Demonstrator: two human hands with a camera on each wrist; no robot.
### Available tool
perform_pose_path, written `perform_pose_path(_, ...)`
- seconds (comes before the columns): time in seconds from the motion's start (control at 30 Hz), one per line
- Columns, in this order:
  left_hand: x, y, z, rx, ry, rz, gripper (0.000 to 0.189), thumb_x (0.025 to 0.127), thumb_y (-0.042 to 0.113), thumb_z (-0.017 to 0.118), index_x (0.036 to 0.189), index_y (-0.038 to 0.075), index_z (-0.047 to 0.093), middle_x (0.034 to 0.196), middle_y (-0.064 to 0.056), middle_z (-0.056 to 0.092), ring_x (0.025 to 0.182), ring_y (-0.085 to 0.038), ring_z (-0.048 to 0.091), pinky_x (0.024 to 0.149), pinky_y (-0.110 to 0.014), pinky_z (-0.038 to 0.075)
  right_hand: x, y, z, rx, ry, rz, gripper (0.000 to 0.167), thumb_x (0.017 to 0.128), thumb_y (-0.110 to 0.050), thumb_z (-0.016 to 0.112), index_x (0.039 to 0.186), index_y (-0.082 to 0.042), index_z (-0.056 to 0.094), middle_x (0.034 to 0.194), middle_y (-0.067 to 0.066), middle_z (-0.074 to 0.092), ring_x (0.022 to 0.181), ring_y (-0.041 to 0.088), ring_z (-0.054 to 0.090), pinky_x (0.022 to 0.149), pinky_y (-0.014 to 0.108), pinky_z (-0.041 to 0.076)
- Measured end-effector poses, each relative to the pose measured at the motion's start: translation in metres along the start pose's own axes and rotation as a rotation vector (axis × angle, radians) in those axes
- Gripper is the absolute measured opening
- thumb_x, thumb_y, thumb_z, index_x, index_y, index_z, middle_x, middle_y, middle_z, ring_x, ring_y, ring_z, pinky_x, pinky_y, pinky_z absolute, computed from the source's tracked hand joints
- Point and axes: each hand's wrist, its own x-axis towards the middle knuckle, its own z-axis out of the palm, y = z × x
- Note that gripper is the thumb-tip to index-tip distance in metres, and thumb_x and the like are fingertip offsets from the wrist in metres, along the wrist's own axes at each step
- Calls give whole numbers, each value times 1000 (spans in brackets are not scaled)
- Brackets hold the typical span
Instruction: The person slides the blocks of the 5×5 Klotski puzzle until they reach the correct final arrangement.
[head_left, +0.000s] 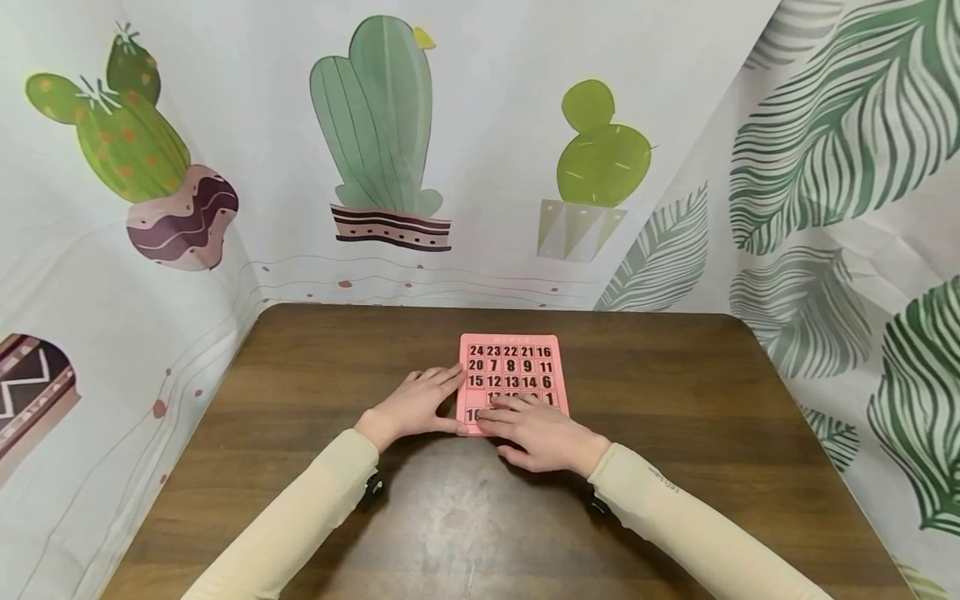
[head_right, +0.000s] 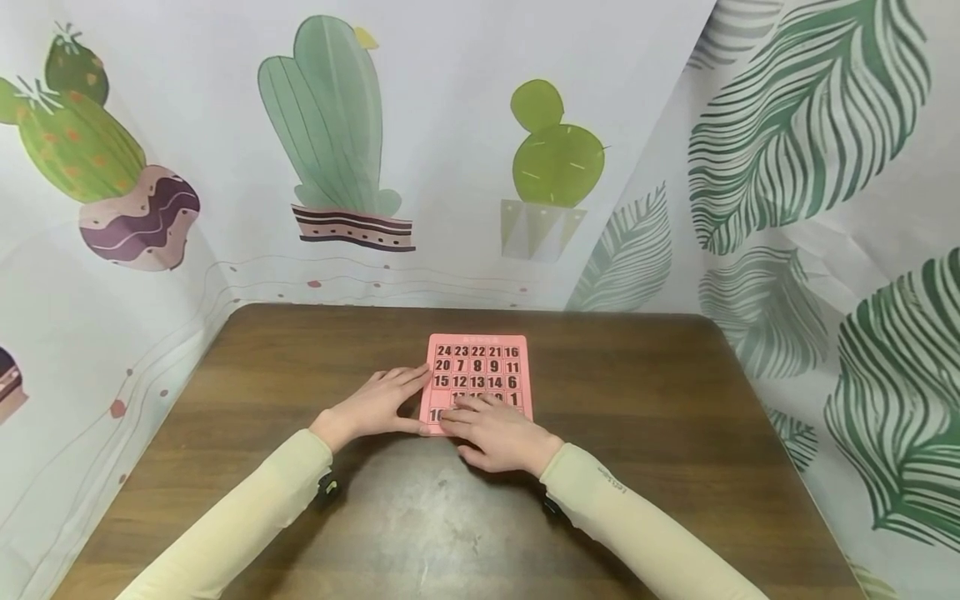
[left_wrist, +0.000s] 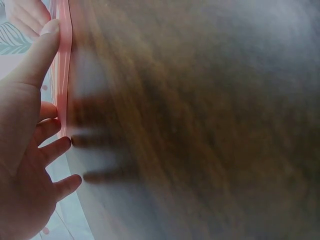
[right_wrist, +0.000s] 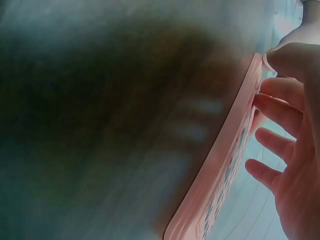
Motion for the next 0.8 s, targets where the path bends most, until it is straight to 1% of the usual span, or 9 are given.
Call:
perform_pose_path(0.23, 0, 0, -1, 14, 3, 12, 100, 90, 65, 70, 162, 6, 36, 169, -13, 32, 150, -35, 37, 115, -62, 32, 4, 6, 1, 53, -8, 56, 51, 103, -34, 61, 151, -17, 58, 154, 1, 56, 145, 29, 46, 116, 57, 36)
perform_pose_path(0.5, 0, 0, 3, 29, -1, 9, 100, 90, 67, 69, 162, 6, 37, 169, -12, 32, 150, -34, 36, 116, -61, 32, 11, 14, 5, 40, 26, 70, 47, 104, -33, 60, 148, -15, 61, 152, 2, 58, 143, 30, 48, 115, 58, 37)
perform_pose_path(0.63, 1, -1, 3, 28, 2, 11, 100, 90, 67, 69, 162, 6, 37, 169, -12, 32, 150, -35, 37, 116, -61, 32, 13, 15, 3, 43, 23, 78, 47, 104, -33, 59, 148, -15, 61, 153, 2, 57, 144, 30, 47, 116, 58, 36)
perform_pose_path(0.8, 1, -2, 2, 16, -2, 6, 101, 89, 68, 69, 163, 7, 36, 169, -11, 31, 151, -35, 36, 116, -61, 31, 7, 13, 0, 60, 43, 81, 46, 105, -32, 59, 148, -14, 61, 152, 4, 59, 143, 30, 48, 116, 58, 36)
